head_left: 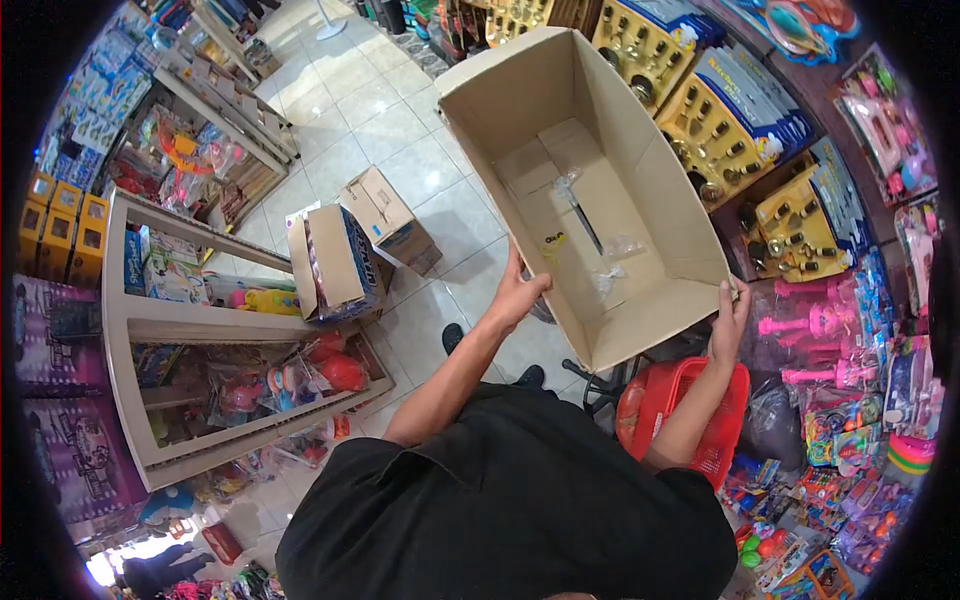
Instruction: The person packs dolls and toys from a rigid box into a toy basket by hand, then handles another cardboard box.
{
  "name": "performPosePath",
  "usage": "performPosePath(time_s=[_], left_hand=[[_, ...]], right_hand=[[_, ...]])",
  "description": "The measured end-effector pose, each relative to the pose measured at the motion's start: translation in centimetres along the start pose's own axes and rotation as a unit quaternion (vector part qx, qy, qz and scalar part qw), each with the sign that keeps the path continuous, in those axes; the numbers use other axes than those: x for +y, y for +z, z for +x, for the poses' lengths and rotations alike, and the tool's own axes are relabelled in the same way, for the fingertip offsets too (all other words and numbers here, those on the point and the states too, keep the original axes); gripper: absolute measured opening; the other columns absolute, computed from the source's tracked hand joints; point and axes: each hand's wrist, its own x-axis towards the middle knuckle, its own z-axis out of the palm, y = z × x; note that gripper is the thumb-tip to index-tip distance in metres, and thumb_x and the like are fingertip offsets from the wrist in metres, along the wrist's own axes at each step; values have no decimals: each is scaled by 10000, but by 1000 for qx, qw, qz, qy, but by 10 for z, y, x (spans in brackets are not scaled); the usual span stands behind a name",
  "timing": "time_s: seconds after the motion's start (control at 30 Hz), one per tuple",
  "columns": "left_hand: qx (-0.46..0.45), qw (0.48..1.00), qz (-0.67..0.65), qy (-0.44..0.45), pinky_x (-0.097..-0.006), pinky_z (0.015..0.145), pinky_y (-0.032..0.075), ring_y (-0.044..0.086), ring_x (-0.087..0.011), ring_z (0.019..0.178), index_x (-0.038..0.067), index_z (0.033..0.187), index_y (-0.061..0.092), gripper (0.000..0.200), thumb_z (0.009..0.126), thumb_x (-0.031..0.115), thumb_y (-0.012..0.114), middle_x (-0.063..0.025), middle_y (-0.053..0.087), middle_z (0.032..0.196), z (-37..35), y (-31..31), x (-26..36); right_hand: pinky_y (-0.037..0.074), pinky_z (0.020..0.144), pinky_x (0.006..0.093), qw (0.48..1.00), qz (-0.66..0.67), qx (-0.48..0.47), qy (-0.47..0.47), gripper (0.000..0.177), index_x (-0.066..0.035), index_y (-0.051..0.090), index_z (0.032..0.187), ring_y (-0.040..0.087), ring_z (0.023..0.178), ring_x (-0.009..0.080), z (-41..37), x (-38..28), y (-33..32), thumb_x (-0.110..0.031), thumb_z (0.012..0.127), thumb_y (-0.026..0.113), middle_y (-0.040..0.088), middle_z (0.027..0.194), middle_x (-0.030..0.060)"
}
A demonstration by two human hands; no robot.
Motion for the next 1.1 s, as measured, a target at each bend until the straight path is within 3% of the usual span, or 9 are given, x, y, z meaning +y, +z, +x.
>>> performPosePath(time_s=[0.3, 0.43, 0.5, 0.53, 0.7, 0.73, 0.83, 0.97, 1.1], left_hand=[[70, 996, -26, 43, -387, 1010, 422, 329, -323, 1367, 121, 1541, 51, 977, 740, 47, 605, -276, 326, 1454, 17, -148, 76], [183, 980, -23, 73, -383, 962, 457, 441, -322, 1271, 80, 1507, 99, 891, 775, 89, 609, -331, 336, 1417, 40, -239, 86], [228, 971, -29, 73, -375, 919, 474, 509, -306, 1178, 46, 1448, 171, 789, 793, 108, 607, -302, 394, 1373, 43, -281, 91], [241, 967, -32, 70, -375, 913, 476, 517, -303, 1165, 42, 1440, 182, 779, 792, 108, 609, -296, 408, 1361, 44, -303, 93], [335, 940, 15, 67, -360, 896, 482, 540, -281, 1122, 18, 1393, 259, 704, 790, 108, 611, -265, 460, 1307, 67, -404, 62], [356, 932, 11, 70, -351, 883, 489, 563, -270, 1084, 9, 1388, 278, 692, 789, 111, 609, -253, 494, 1277, 66, -413, 63], [357, 932, -4, 68, -346, 866, 498, 578, -263, 1058, 0, 1393, 278, 698, 791, 119, 611, -239, 528, 1245, 57, -438, 65], [365, 930, -1, 37, -334, 842, 497, 591, -237, 1022, -12, 1395, 284, 694, 797, 127, 608, -206, 572, 1187, 46, -459, 65], [377, 925, 1, 50, -327, 848, 489, 592, -235, 1022, -3, 1392, 306, 683, 800, 129, 619, -182, 588, 1166, 49, -473, 55]], right_hand=[[388, 923, 280, 996, 60, -62, 0, 205, -52, 510, 1131, 488, 1025, 136, -9, -40, 167, -160, 966, 564, 545, 1095, 47], [356, 1031, 308, 987, 90, -127, -28, 430, -25, 449, 1377, 481, 1205, 180, -13, -61, 285, -85, 960, 536, 525, 1317, 103], [347, 1060, 315, 972, 129, -193, 32, 488, -3, 402, 1428, 470, 1256, 194, -6, -34, 334, -55, 956, 518, 494, 1384, 126], [372, 1039, 305, 968, 128, -208, 51, 443, 33, 439, 1386, 511, 1207, 191, -7, -27, 361, -53, 958, 509, 519, 1352, 121], [535, 827, 356, 934, 196, -226, 194, 432, -124, 491, 1373, 599, 1058, 189, -20, 7, 473, -57, 948, 508, 584, 1228, 81], [538, 817, 461, 930, 174, -237, 220, 446, -135, 454, 1393, 570, 1103, 246, -23, 9, 488, -85, 952, 495, 550, 1261, 90], [554, 783, 405, 926, 161, -241, 243, 437, -166, 475, 1383, 608, 1031, 212, -35, 12, 523, -95, 953, 504, 584, 1206, 78], [526, 851, 475, 915, 148, -275, 257, 461, -155, 443, 1410, 579, 1090, 254, -41, 12, 543, -87, 957, 491, 547, 1272, 90], [528, 821, 454, 909, 156, -278, 268, 471, -165, 441, 1414, 584, 1084, 255, -44, 21, 557, -96, 954, 515, 552, 1272, 85]])
